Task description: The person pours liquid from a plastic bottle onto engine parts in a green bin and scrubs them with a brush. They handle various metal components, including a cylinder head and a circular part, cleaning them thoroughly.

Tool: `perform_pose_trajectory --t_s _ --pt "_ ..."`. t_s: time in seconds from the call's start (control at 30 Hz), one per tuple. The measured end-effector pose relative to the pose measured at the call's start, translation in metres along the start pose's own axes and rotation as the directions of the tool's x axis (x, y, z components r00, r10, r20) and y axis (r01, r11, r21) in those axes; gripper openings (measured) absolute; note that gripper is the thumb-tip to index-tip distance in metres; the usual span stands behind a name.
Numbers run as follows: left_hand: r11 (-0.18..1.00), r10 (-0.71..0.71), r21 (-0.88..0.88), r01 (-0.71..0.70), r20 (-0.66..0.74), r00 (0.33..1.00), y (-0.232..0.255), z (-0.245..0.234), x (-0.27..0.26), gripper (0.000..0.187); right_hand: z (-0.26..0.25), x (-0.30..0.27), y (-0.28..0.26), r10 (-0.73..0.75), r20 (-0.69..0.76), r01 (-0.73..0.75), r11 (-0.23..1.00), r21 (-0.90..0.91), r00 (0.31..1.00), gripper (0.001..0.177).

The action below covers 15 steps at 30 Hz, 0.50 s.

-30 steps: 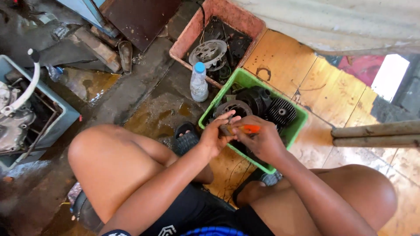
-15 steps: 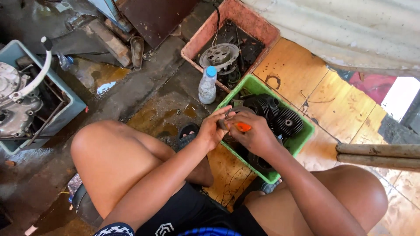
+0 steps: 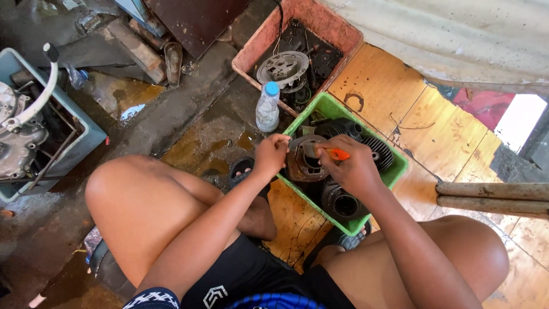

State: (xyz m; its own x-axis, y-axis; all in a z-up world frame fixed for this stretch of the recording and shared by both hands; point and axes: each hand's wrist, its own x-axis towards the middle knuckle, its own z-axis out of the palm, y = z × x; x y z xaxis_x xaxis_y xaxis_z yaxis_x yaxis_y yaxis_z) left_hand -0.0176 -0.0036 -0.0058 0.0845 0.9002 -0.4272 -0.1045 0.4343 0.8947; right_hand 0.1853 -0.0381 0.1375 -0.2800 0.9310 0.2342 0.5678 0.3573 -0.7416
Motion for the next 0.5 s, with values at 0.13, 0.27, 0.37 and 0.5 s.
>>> perform_pose_trajectory --t_s 0.13,0.27,0.37,0.5 --pt "0.86 -0.019 0.508 0.047 -0.059 0.998 -0.006 -0.01 0.016 0.02 0.022 -0.006 0.004 0.036 0.12 -0.037 0.999 0.009 0.992 0.014" --pt "0.616 -0.062 0.782 0.092 -0.068 0.996 0.025 -0.012 0.004 0.024 0.071 -0.008 0.039 0.02 0.148 0.016 0.971 -0.237 0.989 0.019" --pt "0.714 -0.096 0.695 0.089 -0.029 0.995 0.058 -0.008 -0.017 0.034 0.089 -0.012 0.064 -0.024 0.238 0.076 0.974 -0.213 0.971 0.014" --pt "0.754 0.002 0.657 0.0 -0.002 1.0 0.069 -0.007 -0.022 0.025 0.086 -0.002 0.069 -0.013 0.267 0.024 0.999 -0.039 0.964 0.015"
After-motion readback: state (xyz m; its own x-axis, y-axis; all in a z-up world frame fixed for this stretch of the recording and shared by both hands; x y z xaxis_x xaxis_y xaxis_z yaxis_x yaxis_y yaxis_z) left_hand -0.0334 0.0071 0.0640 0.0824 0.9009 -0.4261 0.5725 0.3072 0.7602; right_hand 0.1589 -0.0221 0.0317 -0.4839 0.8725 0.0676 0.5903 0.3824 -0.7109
